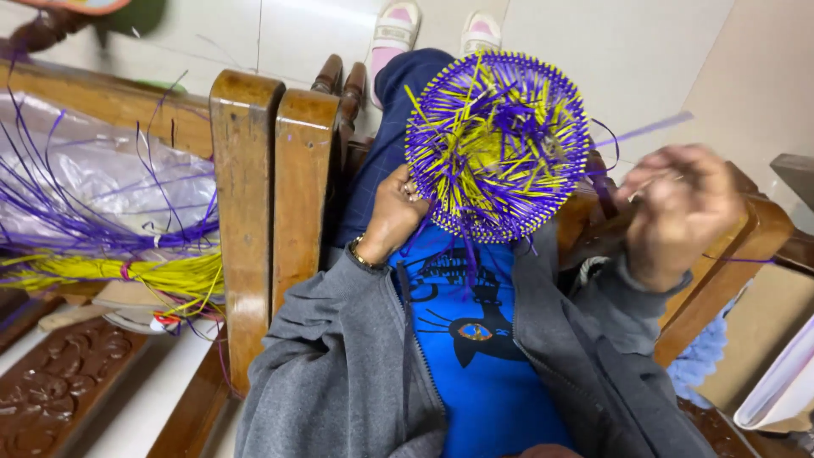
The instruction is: Weaving purple and yellow strands to create a circular hat brim while sitting in a chair.
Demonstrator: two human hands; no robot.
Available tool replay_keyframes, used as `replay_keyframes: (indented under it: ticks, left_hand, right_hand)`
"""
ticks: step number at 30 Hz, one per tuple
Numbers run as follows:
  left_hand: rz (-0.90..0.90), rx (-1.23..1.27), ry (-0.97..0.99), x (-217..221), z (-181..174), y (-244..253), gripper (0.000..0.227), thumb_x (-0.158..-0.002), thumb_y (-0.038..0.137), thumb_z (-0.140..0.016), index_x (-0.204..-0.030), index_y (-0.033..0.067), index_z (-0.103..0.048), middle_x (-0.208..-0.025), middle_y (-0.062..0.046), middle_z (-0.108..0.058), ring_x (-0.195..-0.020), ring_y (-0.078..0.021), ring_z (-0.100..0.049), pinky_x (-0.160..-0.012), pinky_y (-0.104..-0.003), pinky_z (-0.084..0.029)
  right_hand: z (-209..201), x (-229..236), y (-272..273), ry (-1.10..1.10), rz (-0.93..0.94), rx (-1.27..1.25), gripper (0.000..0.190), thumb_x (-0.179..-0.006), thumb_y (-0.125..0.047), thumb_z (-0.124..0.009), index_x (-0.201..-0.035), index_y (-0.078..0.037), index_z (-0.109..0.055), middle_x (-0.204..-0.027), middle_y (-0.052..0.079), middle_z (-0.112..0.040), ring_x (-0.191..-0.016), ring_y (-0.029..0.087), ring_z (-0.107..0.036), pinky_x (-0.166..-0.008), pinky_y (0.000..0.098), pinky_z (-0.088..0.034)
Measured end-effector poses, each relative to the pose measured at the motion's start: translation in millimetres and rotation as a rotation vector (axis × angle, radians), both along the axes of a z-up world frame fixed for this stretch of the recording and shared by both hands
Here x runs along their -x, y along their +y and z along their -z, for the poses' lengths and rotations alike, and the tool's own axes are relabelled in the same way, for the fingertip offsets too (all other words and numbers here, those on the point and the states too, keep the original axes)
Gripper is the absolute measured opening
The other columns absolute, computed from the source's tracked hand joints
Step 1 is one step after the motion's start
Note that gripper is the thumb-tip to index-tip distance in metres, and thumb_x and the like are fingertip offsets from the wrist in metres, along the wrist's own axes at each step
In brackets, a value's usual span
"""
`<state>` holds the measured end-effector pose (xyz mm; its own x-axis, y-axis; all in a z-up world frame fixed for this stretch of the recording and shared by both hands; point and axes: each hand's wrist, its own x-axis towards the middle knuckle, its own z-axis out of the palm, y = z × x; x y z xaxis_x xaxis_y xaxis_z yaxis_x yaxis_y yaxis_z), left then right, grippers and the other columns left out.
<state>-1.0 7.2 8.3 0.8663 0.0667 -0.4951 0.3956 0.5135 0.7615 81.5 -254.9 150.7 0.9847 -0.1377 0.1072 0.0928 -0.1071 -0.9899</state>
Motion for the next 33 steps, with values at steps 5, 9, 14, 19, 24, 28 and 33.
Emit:
replay_keyframes:
  ticks: [5,9,14,19,24,28,33]
  left_hand:
    - [-0.188,-0.434,0.101,-3,14,6,0.035,-0.078,0.006,-0.072,-0.111,0.0074,-0.058,-0.081,-0.003,-0.063,-0.06,-0.0057,-0.055,-0.053,-0.019,-0.045]
    - [-0.277,-0.572,0.18,-23,20,10,0.027,-0.083,0.02,-0.072,-0.105,0.0073,-0.064,-0.083,-0.005,-0.066,-0.066,-0.0081,-0.057,-0.057,-0.02,-0.047]
    - [-0.181,-0.349,0.222,-68,-54,-2,0.011,-0.078,0.016,-0.076,-0.086,0.0092,-0.072,-0.068,-0.004,-0.066,-0.057,-0.0111,-0.06,-0.051,-0.024,-0.048]
    - [-0.145,0.107,0.136,-71,-80,-3,0.014,-0.077,0.002,-0.07,-0.091,0.0007,-0.068,-0.076,-0.015,-0.068,-0.066,-0.0263,-0.068,-0.065,-0.041,-0.057]
    - [-0.013,0.4,-0.022,-69,-58,-5,0.037,-0.069,-0.005,-0.076,-0.104,-0.0017,-0.065,-0.097,-0.022,-0.069,-0.088,-0.0358,-0.069,-0.08,-0.05,-0.055]
    - [0.007,0.605,0.086,-66,-32,-23,0.028,-0.075,-0.002,-0.072,-0.102,-0.0015,-0.066,-0.093,-0.022,-0.069,-0.083,-0.0378,-0.07,-0.076,-0.054,-0.057]
    - [-0.002,0.559,0.123,-69,-46,-27,0.021,-0.067,-0.012,-0.066,-0.087,-0.0048,-0.065,-0.078,-0.018,-0.067,-0.074,-0.0314,-0.068,-0.073,-0.045,-0.057]
  right_hand:
    - [118,-31,-57,0.288,0.288,0.071,0.008,-0.092,-0.007,-0.058,-0.099,-0.006,-0.062,-0.09,0.007,-0.062,-0.073,0.012,-0.061,-0.056,0.0199,-0.053]
    - [164,-20,-44,0.574,0.096,-0.23,0.027,-0.096,-0.035,-0.062,-0.099,-0.009,-0.064,-0.093,0.01,-0.062,-0.081,0.016,-0.058,-0.067,0.0257,-0.057]
    - [118,-27,4,0.518,0.018,-0.348,0.017,-0.09,-0.019,-0.066,-0.083,-0.004,-0.064,-0.079,0.011,-0.064,-0.069,0.019,-0.063,-0.061,0.0324,-0.058]
    - [96,-33,-16,0.477,-0.124,-0.739,0.023,-0.081,-0.012,-0.063,-0.102,-0.002,-0.064,-0.088,0.016,-0.067,-0.076,0.026,-0.068,-0.07,0.0389,-0.059]
    - [109,-31,-43,0.421,-0.145,-0.437,0.04,-0.081,-0.016,-0.057,-0.117,0.001,-0.06,-0.088,0.014,-0.063,-0.075,0.024,-0.065,-0.072,0.0354,-0.058]
    - [128,-21,-28,0.348,-0.058,-0.314,0.034,-0.089,-0.02,-0.063,-0.117,-0.003,-0.061,-0.096,0.01,-0.065,-0.084,0.018,-0.064,-0.08,0.0316,-0.055]
    - [155,-19,-28,0.272,-0.183,-0.56,0.034,-0.07,-0.004,-0.071,-0.103,0.002,-0.064,-0.094,0.014,-0.068,-0.082,0.022,-0.068,-0.078,0.0361,-0.059]
